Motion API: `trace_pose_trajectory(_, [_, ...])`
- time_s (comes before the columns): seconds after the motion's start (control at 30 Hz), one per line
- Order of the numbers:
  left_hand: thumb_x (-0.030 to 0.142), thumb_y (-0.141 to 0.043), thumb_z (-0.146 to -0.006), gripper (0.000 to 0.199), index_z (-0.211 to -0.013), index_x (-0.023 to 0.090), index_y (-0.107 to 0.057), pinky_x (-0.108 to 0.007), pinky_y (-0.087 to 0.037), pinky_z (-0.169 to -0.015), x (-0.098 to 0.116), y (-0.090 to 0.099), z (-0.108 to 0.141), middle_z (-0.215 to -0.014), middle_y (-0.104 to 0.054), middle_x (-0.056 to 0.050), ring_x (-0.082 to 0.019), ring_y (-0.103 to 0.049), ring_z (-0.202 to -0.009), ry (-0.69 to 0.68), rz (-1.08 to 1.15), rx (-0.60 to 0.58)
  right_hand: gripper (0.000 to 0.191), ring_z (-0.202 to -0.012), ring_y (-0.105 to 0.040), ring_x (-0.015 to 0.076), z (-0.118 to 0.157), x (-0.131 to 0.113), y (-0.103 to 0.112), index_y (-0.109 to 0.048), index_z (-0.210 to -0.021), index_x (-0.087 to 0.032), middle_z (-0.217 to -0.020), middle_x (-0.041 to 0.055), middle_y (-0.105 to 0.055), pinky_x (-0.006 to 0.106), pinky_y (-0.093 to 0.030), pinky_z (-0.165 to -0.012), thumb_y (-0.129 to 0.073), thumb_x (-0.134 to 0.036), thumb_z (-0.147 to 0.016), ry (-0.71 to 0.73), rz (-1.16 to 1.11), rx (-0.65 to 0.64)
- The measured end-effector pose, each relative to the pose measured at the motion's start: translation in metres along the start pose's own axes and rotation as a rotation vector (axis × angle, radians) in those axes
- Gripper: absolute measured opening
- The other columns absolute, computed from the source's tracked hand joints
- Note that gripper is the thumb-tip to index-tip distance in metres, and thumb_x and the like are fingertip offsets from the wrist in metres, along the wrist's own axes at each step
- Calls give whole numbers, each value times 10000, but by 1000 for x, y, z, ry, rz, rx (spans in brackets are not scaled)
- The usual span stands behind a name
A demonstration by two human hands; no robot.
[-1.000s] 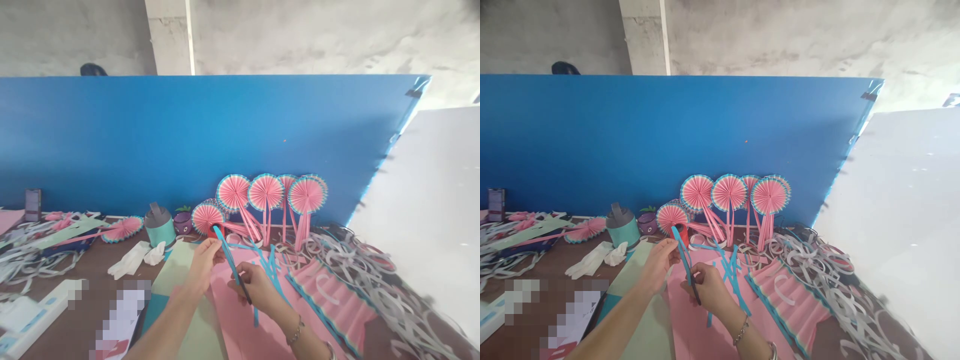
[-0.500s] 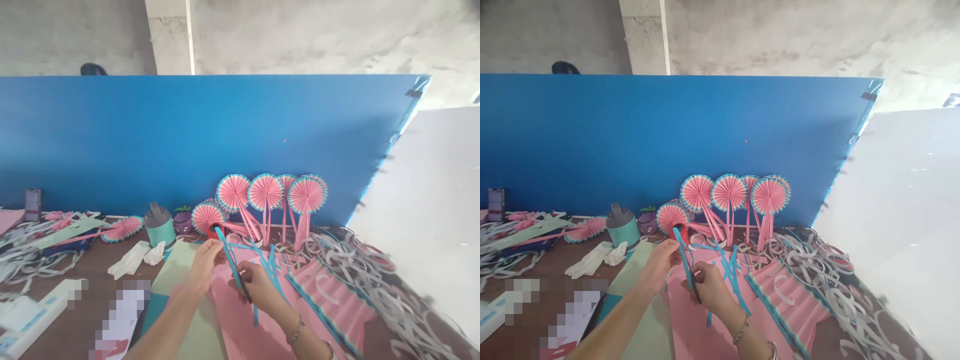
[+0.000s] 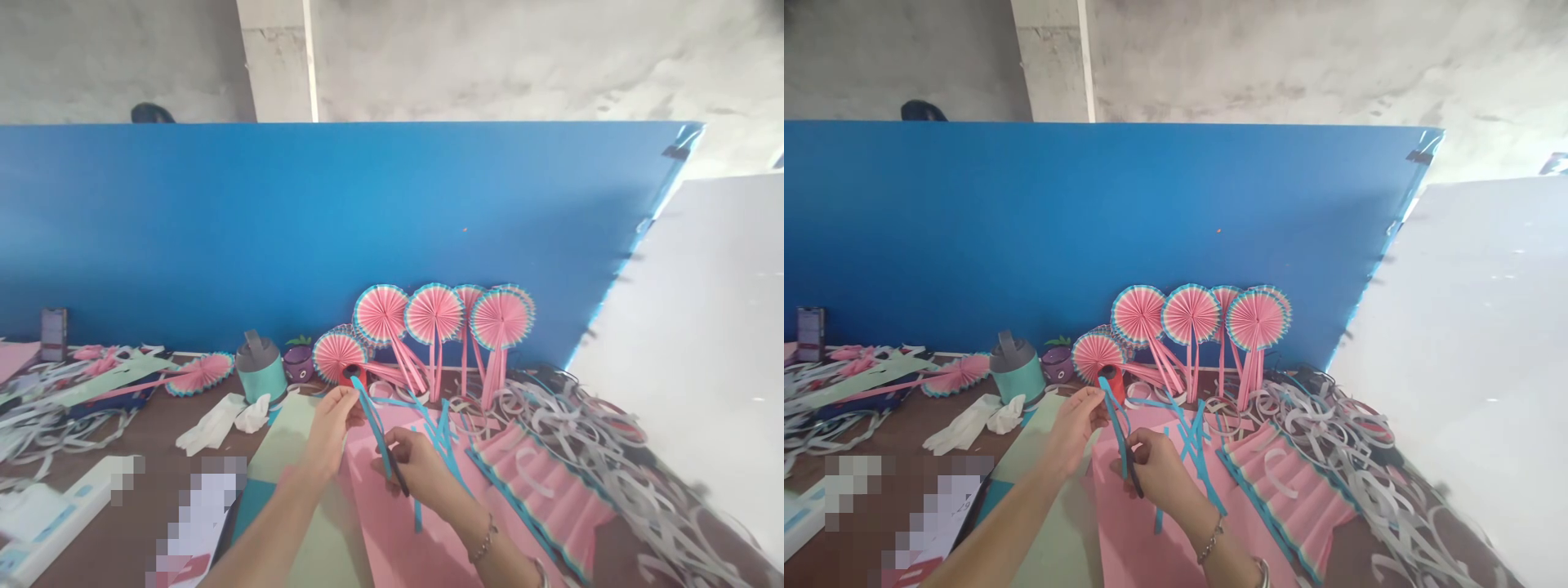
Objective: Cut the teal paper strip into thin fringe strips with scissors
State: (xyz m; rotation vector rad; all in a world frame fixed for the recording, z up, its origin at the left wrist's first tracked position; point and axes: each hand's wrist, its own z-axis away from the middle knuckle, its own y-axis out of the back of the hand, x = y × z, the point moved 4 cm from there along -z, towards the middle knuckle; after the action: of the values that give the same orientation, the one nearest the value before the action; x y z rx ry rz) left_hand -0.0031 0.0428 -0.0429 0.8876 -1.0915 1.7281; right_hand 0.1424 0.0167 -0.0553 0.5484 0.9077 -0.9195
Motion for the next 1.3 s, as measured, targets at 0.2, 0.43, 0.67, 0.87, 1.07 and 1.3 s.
trace_pose_trajectory(0.2, [453,-643,-652,401,-773,115,-464,-199,-403,-601,-1,-5,1,-680,-526,-26,-93,-497,-631,38,-15,-26,540,-454,-496,110,0,-1,-1,-463,-893,-90,-570,21,-514,148,-343,-402,-708,-457,-581,-6,-40,10])
trace_pose_trajectory(0.43, [468,-650,-647,416,-765,115,-463,-197,-407,-604,-2,-5,1,-679,-521,-21,-89,-497,-626,35,-13,-26,556,-418,-461,98,3,-3,-2,-456,-840,-93,-529,6,-485,160,-359,-399,-711,-489,-545,-30,-61,50])
trace_pose_trajectory(0.67, [475,-630,-677,411,-788,115,-464,-206,-407,-602,-2,-3,1,-693,-522,-26,-99,-504,-639,28,-4,-15,561,-408,-457,104,4,-6,0,-455,-830,-87,-513,17,-487,153,-323,-379,-713,-490,-536,-37,-50,58])
trace_pose_trajectory(0.87, [460,-664,-654,421,-776,118,-452,-196,-401,-587,2,-3,0,-668,-512,-20,-91,-494,-626,14,33,5,454,-434,-472,100,4,-4,0,-478,-868,-82,-565,41,-526,152,-338,-405,-671,-411,-621,-16,2,19])
trace_pose_trajectory(1.07, [422,-635,-677,367,-768,118,-451,-196,-398,-592,0,-5,0,-673,-505,-15,-85,-490,-620,25,8,-48,506,-446,-468,92,3,-2,0,-467,-900,-88,-562,25,-515,146,-330,-405,-698,-435,-614,7,-13,10])
trace_pose_trajectory(1.3, [441,-649,-659,392,-741,122,-436,-201,-400,-599,-1,-8,3,-654,-500,-15,-86,-483,-612,35,21,-66,535,-429,-448,84,1,-3,0,-457,-887,-93,-533,4,-484,148,-327,-401,-705,-469,-599,22,-53,8])
